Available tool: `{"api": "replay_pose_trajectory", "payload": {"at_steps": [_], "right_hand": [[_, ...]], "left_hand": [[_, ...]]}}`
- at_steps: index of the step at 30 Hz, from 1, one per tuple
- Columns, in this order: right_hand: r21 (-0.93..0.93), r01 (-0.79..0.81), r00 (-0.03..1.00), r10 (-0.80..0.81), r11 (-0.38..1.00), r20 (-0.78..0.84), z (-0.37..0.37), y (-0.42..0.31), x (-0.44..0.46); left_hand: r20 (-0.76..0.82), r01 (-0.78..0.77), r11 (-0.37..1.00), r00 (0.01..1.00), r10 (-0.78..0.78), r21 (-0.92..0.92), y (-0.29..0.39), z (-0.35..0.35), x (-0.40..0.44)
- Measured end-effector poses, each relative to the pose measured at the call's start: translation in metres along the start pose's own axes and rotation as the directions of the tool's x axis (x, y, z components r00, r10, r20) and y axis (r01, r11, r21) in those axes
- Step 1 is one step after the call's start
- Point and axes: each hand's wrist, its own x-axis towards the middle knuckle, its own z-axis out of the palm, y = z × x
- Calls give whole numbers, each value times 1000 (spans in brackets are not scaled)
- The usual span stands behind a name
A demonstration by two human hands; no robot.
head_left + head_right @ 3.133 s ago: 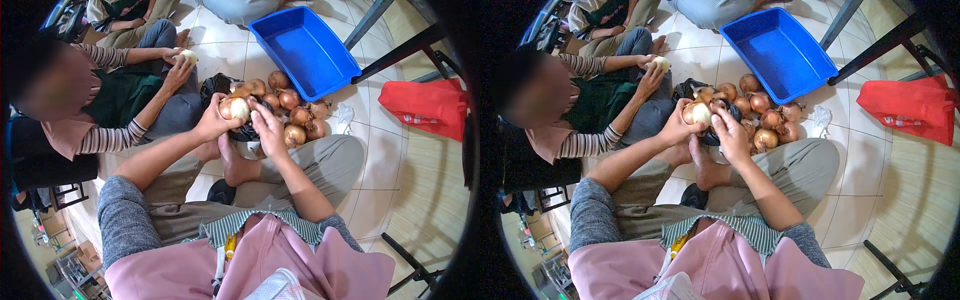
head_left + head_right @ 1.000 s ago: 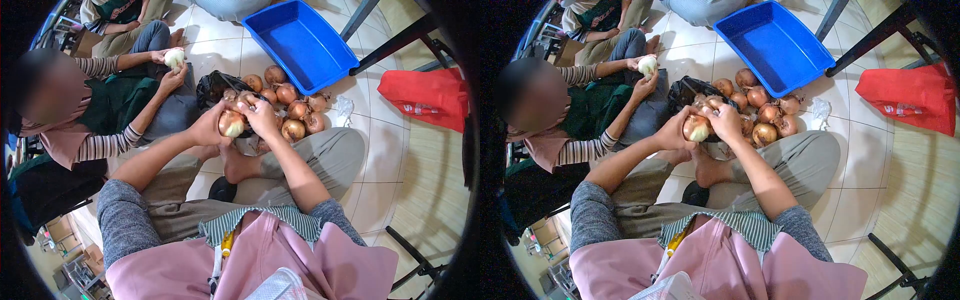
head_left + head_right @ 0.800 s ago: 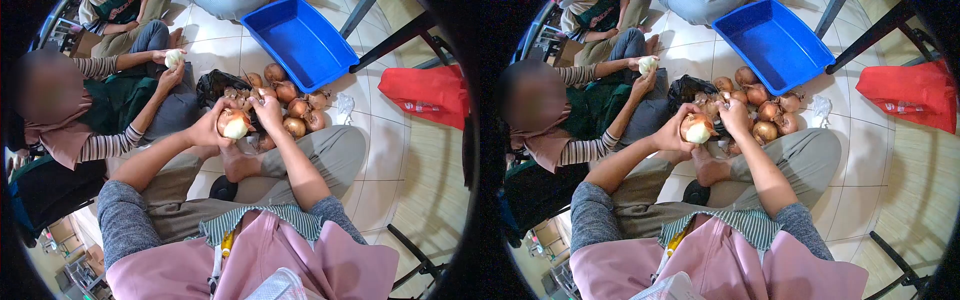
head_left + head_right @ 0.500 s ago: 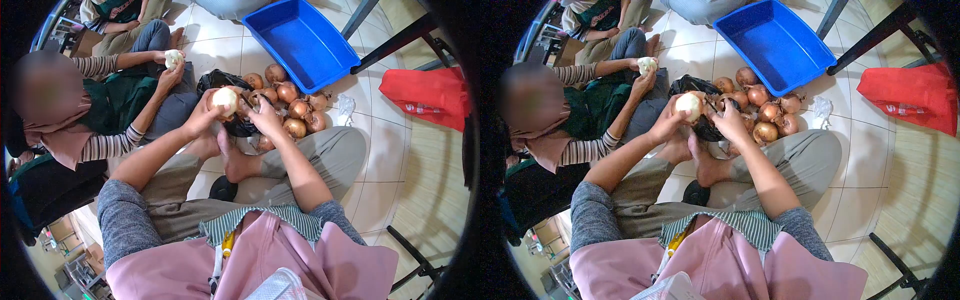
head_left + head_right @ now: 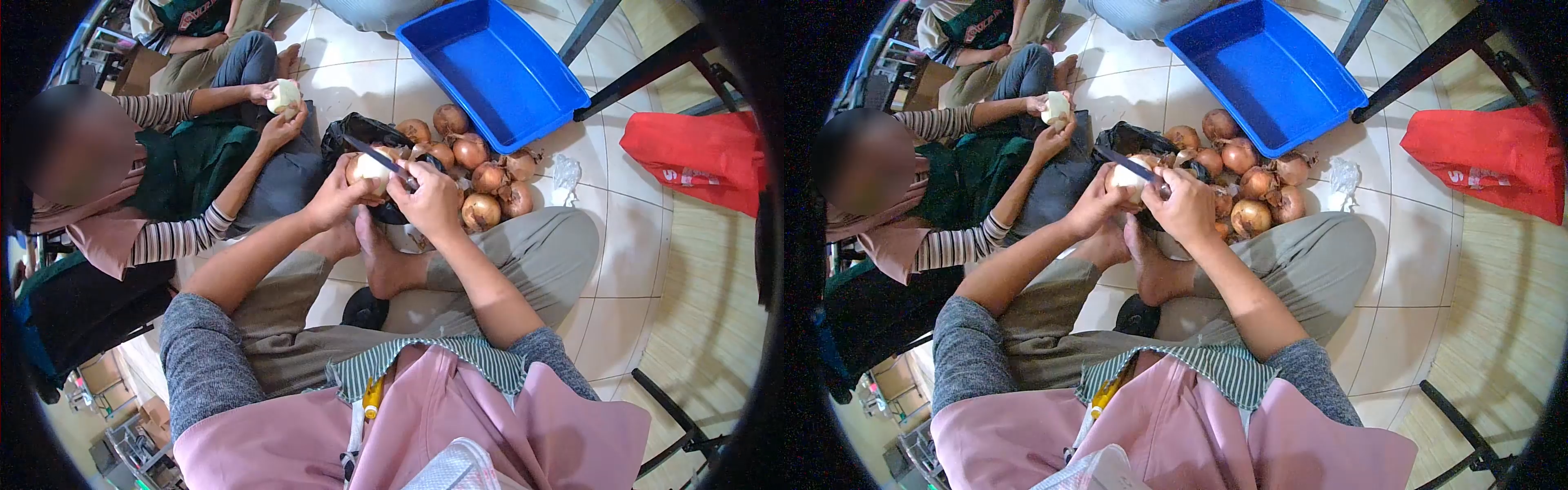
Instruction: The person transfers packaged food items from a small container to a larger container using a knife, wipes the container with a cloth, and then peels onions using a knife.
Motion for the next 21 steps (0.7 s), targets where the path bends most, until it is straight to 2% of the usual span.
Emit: {"api": "replay_pose_trajectory", "payload": {"at_steps": [3, 10, 11, 14, 17, 20, 21], "right_hand": [[-49, 54, 998, -53, 997, 18, -6, -3, -2], [-40, 104, 995, -104, 994, 1, 3, 4, -2], [-68, 43, 999, -41, 997, 32, 3, 4, -1], [-31, -73, 994, 75, 997, 77, 6, 8, 0], [-29, -96, 993, 98, 995, 69, 5, 5, 0], [-17, -112, 992, 113, 994, 60, 13, 17, 3], [72, -180, 982, 176, 981, 67, 13, 18, 5]], "left_hand": [[-35, -47, 998, 998, 49, 46, -9, 1, 1], [-70, 9, 999, 997, -7, 32, -9, 6, -7], [-73, 52, 998, 996, -48, 44, -11, 4, -5], [-77, 17, 996, 997, -10, 84, -14, 2, -5], [-80, -13, 992, 997, 24, 126, -18, 2, -7], [-96, 6, 998, 995, -1, 59, -15, 6, -11], [-98, 6, 1000, 995, -4, 19, -16, 6, -10]]}}
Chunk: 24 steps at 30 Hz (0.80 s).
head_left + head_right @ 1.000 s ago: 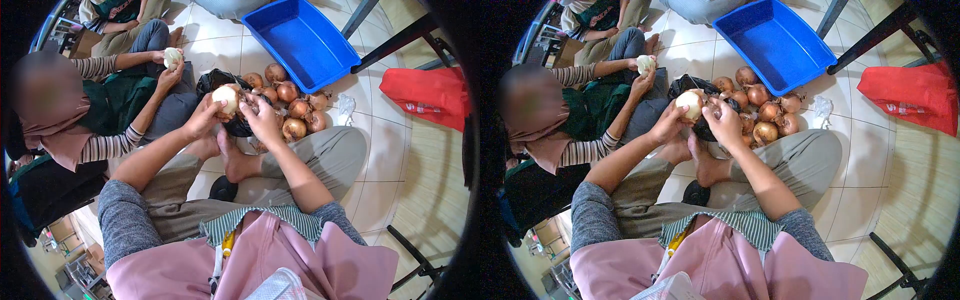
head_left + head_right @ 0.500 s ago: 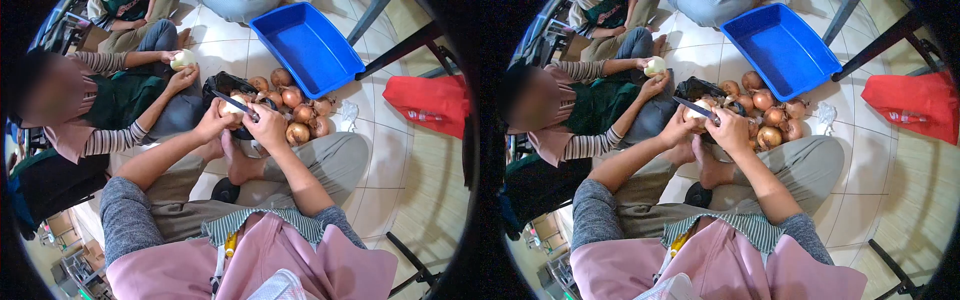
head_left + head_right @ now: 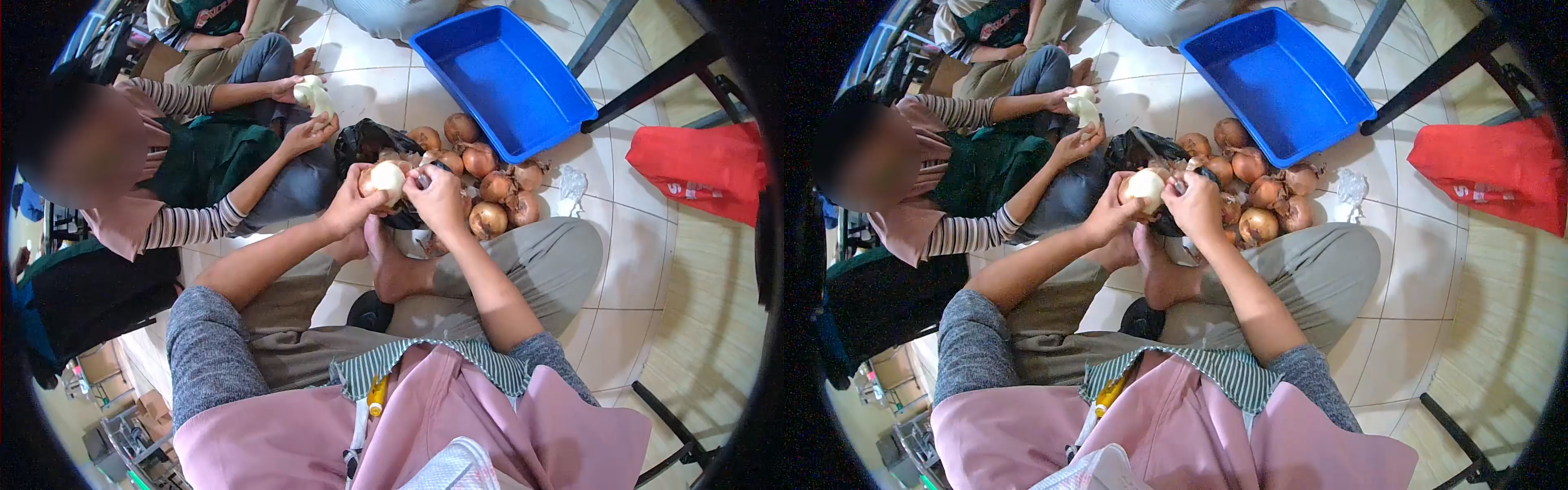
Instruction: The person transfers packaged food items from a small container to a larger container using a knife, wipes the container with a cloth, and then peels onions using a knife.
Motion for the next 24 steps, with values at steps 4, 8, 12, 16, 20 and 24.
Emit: {"api": "replay_pose_trajectory", "payload": {"at_steps": [4, 8, 12, 16, 20, 24], "right_hand": [[607, -327, 945, 242, 724, 221, -5, 13, 13], [455, -191, 981, 178, 870, 72, 0, 20, 18], [314, -211, 974, 226, 926, -12, -4, 29, 17], [236, -207, 972, 226, 949, -58, 37, 59, 15], [143, -209, 977, 214, 967, -19, 37, 56, 3], [100, -173, 984, 176, 980, -20, 37, 60, 5]], "left_hand": [[73, 48, 985, 997, -36, -165, 7, -5, 8], [101, 74, 979, 993, -55, -189, 5, -8, 12], [76, 16, 981, 997, -2, -196, 27, -10, 19], [-17, -39, 954, 999, 36, -297, 65, -1, 53], [-62, -158, 924, 987, 145, -347, 84, -9, 104], [-139, -91, 962, 989, 57, -257, 68, -24, 167]]}}
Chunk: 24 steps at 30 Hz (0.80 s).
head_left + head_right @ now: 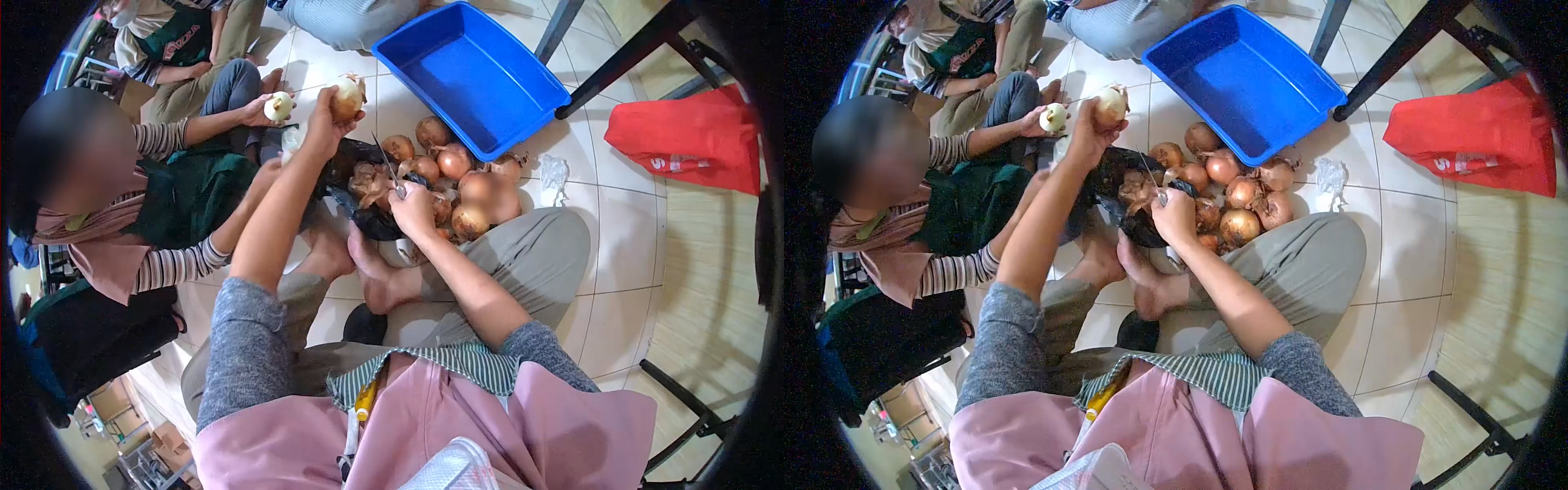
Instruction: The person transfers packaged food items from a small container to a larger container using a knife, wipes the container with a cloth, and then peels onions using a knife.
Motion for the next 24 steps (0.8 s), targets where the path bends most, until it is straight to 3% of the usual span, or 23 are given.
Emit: {"api": "replay_pose_trajectory", "payload": {"at_steps": [3, 5, 8, 11, 14, 15, 19, 20, 23, 24], "right_hand": [[71, 47, 998, -45, 996, -34, 1, 1, 0], [99, 12, 1000, -12, 995, 0, -4, -4, -1], [124, 2, 1000, -1, 992, -11, 2, 8, 3], [213, -38, 999, 43, 976, -16, 1, 1, 3], [276, -65, 996, 81, 959, -46, -10, -16, 2], [293, -78, 994, 96, 953, -46, -14, -21, 1], [351, -95, 992, 117, 932, -41, -33, -35, 4], [410, -29, 994, 69, 911, -83, -36, -36, 6], [479, 33, 987, 48, 877, -155, -53, -33, 17], [528, 38, 983, 64, 849, -174, -59, -37, 19]], "left_hand": [[-124, 66, 998, 990, -64, 12, -31, -14, 41], [-160, 60, 992, 984, -77, -111, -60, -23, 65], [-314, -22, 899, 941, -129, -436, -86, -7, 76], [-623, -180, 827, 745, -239, -533, -109, 8, 98], [-662, -173, 841, 703, -259, -513, -102, 18, 85], [-707, -177, 845, 646, -287, -504, -102, 19, 93], [-650, -144, 822, 692, -314, -551, -105, 13, 109], [-628, -159, 800, 712, -314, -579, -101, 16, 110], [-615, -38, 918, 753, -234, -395, -79, 71, 58], [-667, 25, 991, 738, -105, -129, -88, 80, 51]]}}
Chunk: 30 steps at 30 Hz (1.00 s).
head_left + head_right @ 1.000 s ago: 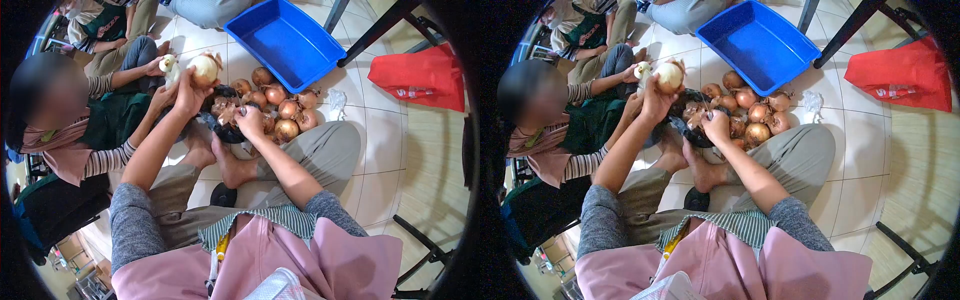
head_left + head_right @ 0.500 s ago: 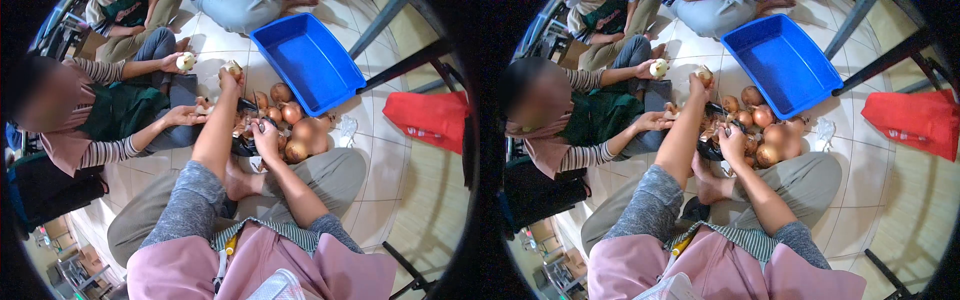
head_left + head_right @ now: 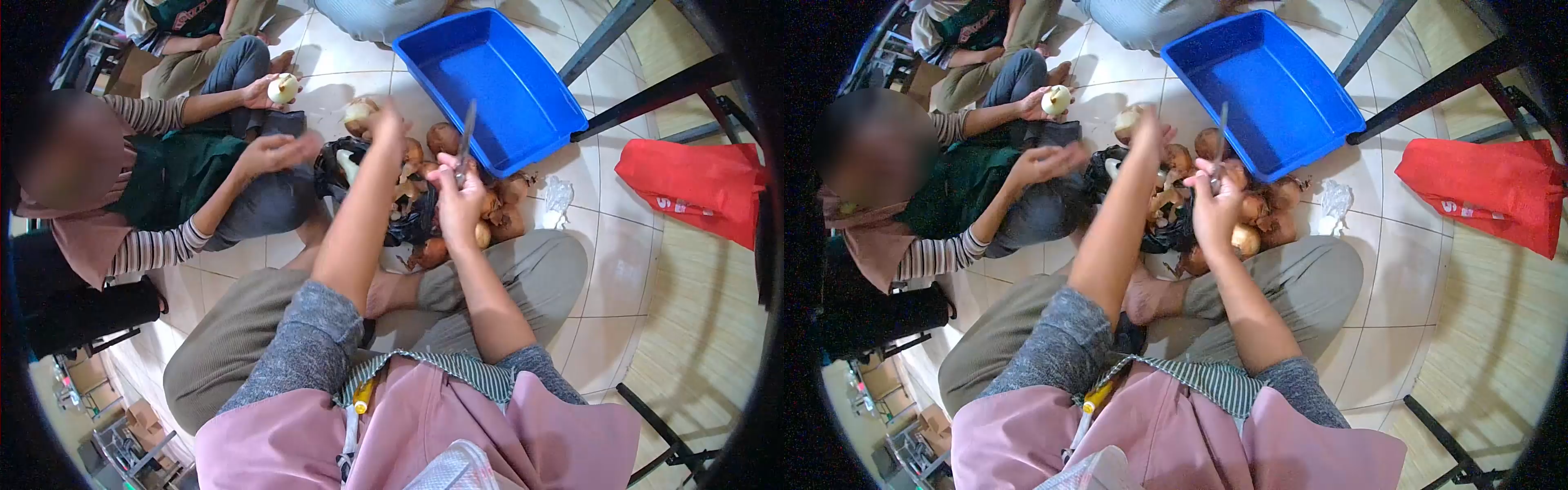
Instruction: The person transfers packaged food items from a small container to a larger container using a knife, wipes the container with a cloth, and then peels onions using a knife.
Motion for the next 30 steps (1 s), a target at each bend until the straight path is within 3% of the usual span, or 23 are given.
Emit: {"api": "replay_pose_trajectory", "payload": {"at_steps": [1, 2, 3, 4, 7, 8, 11, 12, 16, 18, 19, 21, 23, 25, 26, 27, 29, 30], "right_hand": [[10, 26, 999, -26, 1000, -24, -3, -1, 4], [14, -4, 999, 4, 1000, -39, -6, -12, 5], [17, -32, 998, 33, 999, -52, -9, -22, 5], [-2, -12, 998, 12, 1000, -66, -14, -18, 9], [-17, -19, 998, 18, 1000, -58, -21, -25, 9], [-14, -21, 999, 20, 1000, -43, -21, -25, 8], [-5, -42, 999, 42, 999, 16, -20, -24, 6], [-5, -60, 997, 60, 998, 44, -19, -23, 6], [-66, -59, 988, 67, 996, 138, -13, -25, 1], [-104, -71, 985, 86, 992, 147, -13, -27, 0], [-108, -66, 986, 82, 992, 145, -14, -28, 0], [-115, -55, 987, 71, 992, 145, -14, -29, 2], [-119, -57, 988, 73, 991, 135, -16, -23, 5], [-116, -56, 988, 72, 992, 138, -14, -22, 5], [-113, -55, 987, 72, 992, 146, -13, -23, 4], [-110, -53, 986, 70, 992, 154, -12, -23, 3], [-110, -42, 985, 60, 993, 164, -12, -16, 5], [-109, -38, 984, 56, 993, 167, -12, -11, 5]], "left_hand": [[51, -264, 945, 965, 259, 192, -14, -6, -2], [99, -498, 787, 861, 499, 365, -28, -12, -3], [244, -770, 473, 603, 760, 429, -38, -24, -6], [350, -649, 631, 761, 547, 425, -6, -35, -51], [420, -571, 713, 810, 409, 407, 12, -53, -75], [419, -593, 678, 799, 431, 434, 18, -59, -80], [693, -777, 74, 596, 404, 625, 21, -77, -62], [659, -796, 112, 562, 500, 594, -7, -86, -40], [659, -689, 14, 698, 280, 724, 21, -102, -68], [633, -645, 53, 760, 143, 762, 45, -104, -70], [575, -597, 60, 791, 208, 800, 49, -107, -66], [606, -756, -4, 521, 601, 655, 58, -121, -59], [543, -813, 7, 395, 741, 582, 79, -129, -53], [416, -729, -141, 210, 885, 669, 103, -135, -60], [358, -586, -122, 306, 882, 801, 117, -139, -67], [291, -547, -138, 204, 935, 826, 117, -146, -43], [183, -445, -18, 329, 926, 895, 118, -154, -10], [136, -444, 130, 519, 844, 886, 125, -156, 0]]}}
